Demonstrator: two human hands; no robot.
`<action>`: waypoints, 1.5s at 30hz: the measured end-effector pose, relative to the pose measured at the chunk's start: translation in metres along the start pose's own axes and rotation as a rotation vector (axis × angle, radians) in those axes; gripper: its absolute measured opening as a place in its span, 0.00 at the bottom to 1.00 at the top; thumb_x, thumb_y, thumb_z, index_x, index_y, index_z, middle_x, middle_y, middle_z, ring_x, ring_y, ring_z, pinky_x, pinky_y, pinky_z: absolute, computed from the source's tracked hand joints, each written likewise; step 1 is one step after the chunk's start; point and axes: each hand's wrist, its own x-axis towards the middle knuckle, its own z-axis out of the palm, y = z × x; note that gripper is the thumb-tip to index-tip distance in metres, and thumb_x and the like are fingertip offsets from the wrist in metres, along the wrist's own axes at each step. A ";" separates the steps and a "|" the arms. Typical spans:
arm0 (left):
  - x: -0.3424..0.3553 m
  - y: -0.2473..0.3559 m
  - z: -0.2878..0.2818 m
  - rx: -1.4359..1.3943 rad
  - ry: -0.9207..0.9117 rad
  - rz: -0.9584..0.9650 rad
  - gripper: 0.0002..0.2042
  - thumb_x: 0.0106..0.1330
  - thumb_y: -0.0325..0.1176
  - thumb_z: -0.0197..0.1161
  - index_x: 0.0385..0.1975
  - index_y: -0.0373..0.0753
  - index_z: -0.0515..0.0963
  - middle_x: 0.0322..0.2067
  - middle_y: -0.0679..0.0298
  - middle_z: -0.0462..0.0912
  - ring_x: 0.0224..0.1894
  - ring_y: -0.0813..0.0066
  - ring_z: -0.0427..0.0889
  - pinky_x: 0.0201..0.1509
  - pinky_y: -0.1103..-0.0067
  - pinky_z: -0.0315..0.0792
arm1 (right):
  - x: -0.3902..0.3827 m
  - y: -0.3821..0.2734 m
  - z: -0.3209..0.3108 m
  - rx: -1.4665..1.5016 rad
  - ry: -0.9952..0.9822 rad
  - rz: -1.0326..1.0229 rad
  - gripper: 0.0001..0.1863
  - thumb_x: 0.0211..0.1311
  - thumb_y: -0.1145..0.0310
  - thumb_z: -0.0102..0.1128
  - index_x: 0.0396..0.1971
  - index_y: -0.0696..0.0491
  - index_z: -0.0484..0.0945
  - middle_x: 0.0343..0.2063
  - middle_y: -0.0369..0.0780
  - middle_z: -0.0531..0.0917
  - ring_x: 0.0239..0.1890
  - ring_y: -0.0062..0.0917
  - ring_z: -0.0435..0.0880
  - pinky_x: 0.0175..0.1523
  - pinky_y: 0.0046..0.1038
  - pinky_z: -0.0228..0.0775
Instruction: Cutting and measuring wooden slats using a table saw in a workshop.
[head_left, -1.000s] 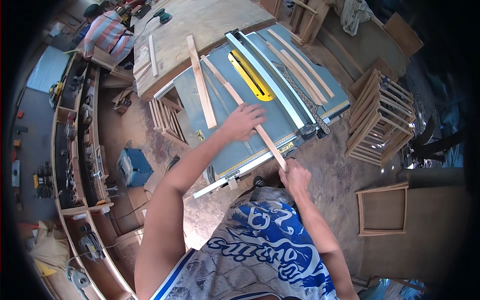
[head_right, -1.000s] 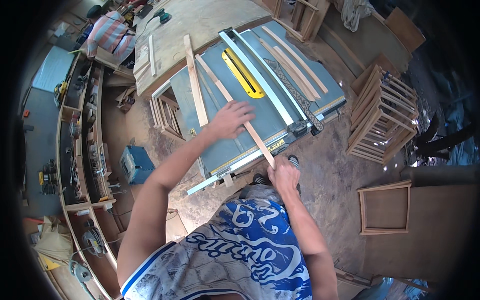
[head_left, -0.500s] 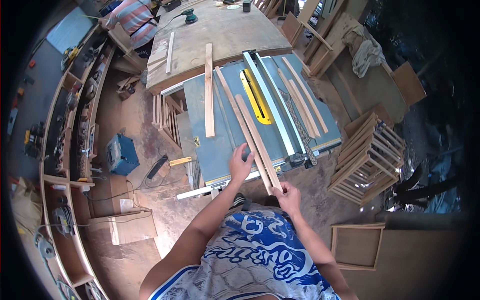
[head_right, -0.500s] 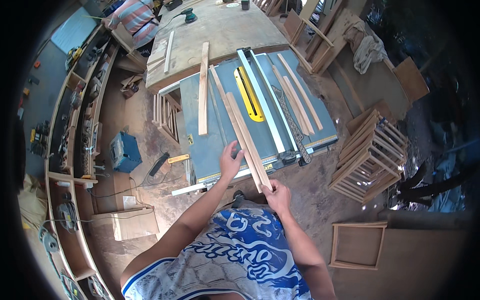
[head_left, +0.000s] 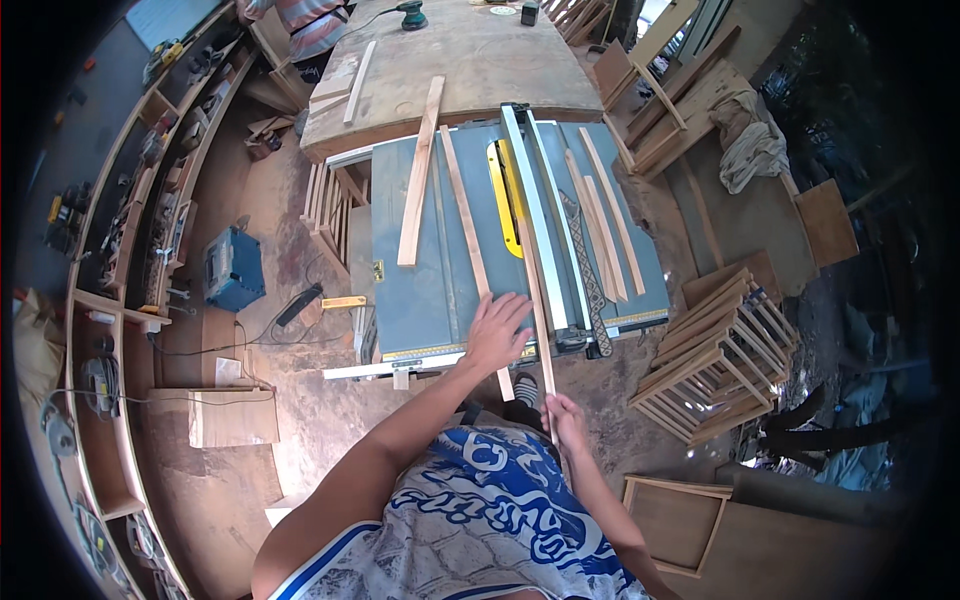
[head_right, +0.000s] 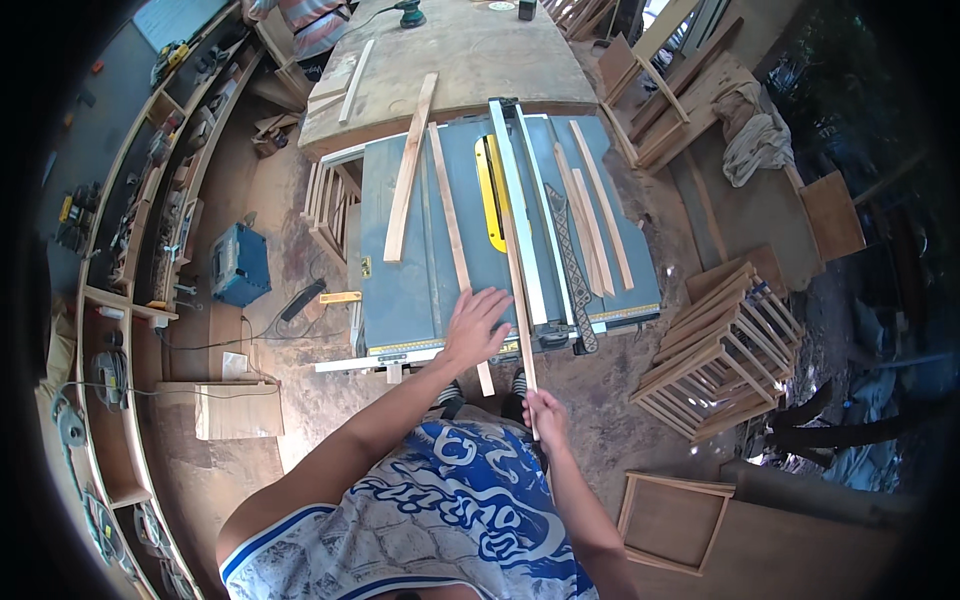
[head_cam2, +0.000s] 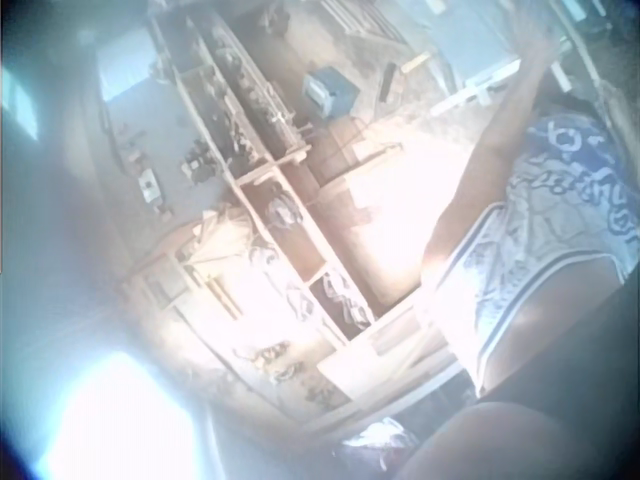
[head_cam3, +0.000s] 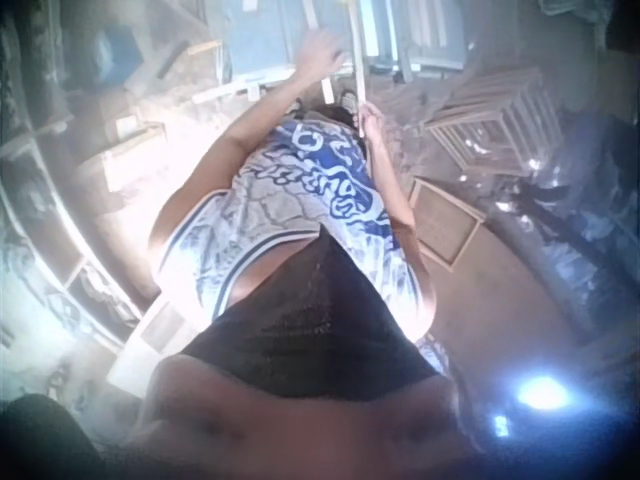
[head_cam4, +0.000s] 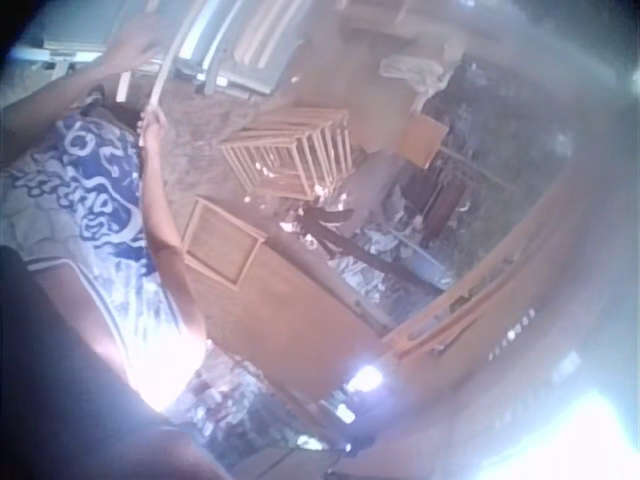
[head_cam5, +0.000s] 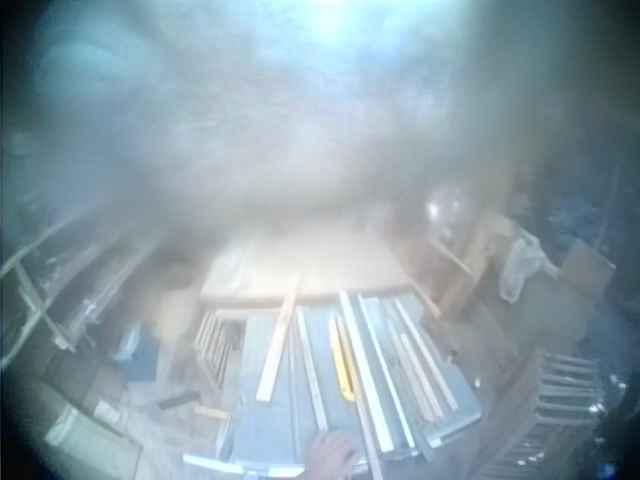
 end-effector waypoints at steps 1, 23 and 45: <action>0.006 0.006 0.001 0.045 -0.056 0.032 0.27 0.61 0.38 0.67 0.61 0.39 0.75 0.63 0.56 0.76 0.69 0.57 0.69 0.76 0.54 0.56 | 0.012 -0.015 0.012 0.007 -0.012 -0.030 0.13 0.74 0.62 0.63 0.46 0.57 0.82 0.29 0.33 0.83 0.25 0.15 0.79 0.30 0.19 0.72; 0.083 -0.026 0.046 0.113 -0.309 -0.307 0.34 0.70 0.40 0.62 0.74 0.38 0.58 0.75 0.53 0.61 0.72 0.59 0.69 0.75 0.58 0.62 | 0.230 -0.002 -0.202 0.830 0.208 0.027 0.11 0.68 0.65 0.57 0.46 0.50 0.83 0.40 0.40 0.88 0.37 0.31 0.88 0.46 0.40 0.85; 0.084 -0.031 0.051 0.080 -0.284 -0.420 0.37 0.65 0.39 0.66 0.73 0.33 0.61 0.71 0.51 0.68 0.73 0.57 0.66 0.75 0.63 0.61 | 0.202 -0.012 -0.180 0.212 -0.578 0.192 0.21 0.68 0.68 0.59 0.61 0.49 0.76 0.61 0.44 0.80 0.63 0.41 0.79 0.67 0.51 0.72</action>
